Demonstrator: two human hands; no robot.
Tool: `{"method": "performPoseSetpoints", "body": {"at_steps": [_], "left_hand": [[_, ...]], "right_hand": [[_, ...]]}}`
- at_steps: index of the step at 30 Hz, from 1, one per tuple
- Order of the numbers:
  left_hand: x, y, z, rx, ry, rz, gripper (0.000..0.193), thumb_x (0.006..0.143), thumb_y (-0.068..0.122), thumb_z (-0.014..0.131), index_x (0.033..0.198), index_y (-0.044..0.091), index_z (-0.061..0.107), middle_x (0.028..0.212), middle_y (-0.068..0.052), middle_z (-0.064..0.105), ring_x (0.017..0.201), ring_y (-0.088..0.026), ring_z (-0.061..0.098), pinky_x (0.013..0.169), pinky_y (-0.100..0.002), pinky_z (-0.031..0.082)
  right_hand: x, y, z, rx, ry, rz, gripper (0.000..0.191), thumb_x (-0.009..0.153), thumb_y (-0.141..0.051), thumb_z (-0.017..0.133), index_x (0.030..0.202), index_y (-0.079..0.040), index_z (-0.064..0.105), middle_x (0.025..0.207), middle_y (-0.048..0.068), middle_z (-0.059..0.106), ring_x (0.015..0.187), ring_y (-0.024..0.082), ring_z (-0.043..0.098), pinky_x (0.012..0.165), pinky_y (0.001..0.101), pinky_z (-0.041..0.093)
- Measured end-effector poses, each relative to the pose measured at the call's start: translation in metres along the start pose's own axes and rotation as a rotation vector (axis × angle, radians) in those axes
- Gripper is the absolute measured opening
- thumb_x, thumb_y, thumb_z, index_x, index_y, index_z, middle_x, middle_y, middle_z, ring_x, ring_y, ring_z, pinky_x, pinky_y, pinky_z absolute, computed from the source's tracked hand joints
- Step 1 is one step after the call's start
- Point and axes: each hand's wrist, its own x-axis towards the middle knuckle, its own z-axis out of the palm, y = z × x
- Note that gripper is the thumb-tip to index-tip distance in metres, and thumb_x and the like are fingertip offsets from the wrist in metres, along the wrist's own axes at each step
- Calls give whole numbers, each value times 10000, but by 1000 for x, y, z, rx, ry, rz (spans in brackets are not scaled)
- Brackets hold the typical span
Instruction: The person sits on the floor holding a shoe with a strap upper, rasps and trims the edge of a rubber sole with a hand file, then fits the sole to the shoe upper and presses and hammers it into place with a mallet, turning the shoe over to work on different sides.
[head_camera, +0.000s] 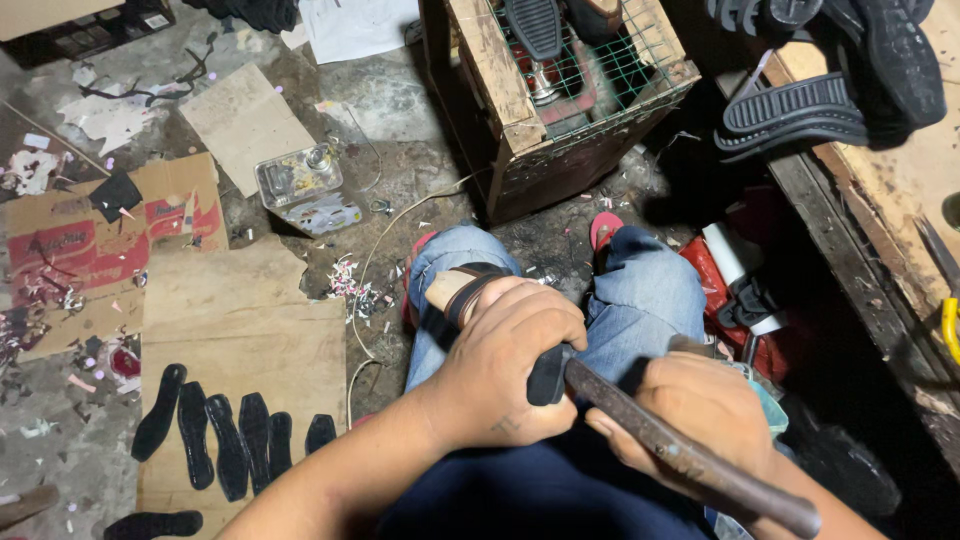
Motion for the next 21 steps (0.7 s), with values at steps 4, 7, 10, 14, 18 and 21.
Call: {"method": "performPoseSetpoints", "body": {"at_steps": [4, 7, 10, 14, 18, 21], "left_hand": [[-1, -4, 2, 21, -42, 9, 417, 700, 197, 811, 1031, 90, 581, 1068, -72, 629, 1103, -293, 632, 1091, -428, 431], [-1, -2, 7, 40, -71, 16, 498, 684, 248, 839, 1065, 87, 562, 1109, -83, 615, 1141, -312, 605, 1110, -451, 399], [2, 2, 19, 91, 22, -6, 649, 694, 282, 851, 1203, 60, 514, 1205, -127, 579, 1223, -357, 556, 1133, -474, 363], [-2, 1, 29, 161, 15, -15, 808, 696, 226, 835, 1368, 17, 439, 1295, -173, 549, 1285, -385, 516, 1137, -494, 332], [-8, -9, 35, 174, -66, -12, 822, 750, 201, 840, 1455, 45, 446, 1363, -84, 574, 1332, -311, 534, 1175, -455, 359], [-8, -21, 36, 170, -69, -101, 848, 715, 308, 887, 1405, 45, 472, 1353, -116, 570, 1310, -334, 529, 1140, -489, 343]], "right_hand": [[5, -1, -9, 82, -73, -37, 285, 817, -242, 812, 695, -128, 581, 598, 17, 503, 500, 189, 531, 460, 349, 388], [1, 3, -15, 24, -179, 23, 259, 799, -336, 809, 722, -151, 645, 616, 6, 538, 530, 206, 576, 489, 357, 429], [-10, 8, -13, -134, -170, 267, 359, 734, -423, 885, 677, -145, 665, 626, 36, 577, 549, 266, 605, 512, 395, 465], [-24, 10, -6, 1, 47, 553, 563, 599, -384, 910, 986, -23, 717, 893, 92, 674, 761, 262, 671, 698, 365, 539], [-31, 16, 8, 256, 107, 510, 511, 684, -243, 908, 1105, -26, 715, 1139, 107, 747, 989, 232, 735, 881, 341, 561], [-41, 28, 7, 182, 78, 491, 540, 691, -217, 903, 1162, -28, 718, 1171, 103, 746, 1043, 238, 732, 931, 338, 554]]}}
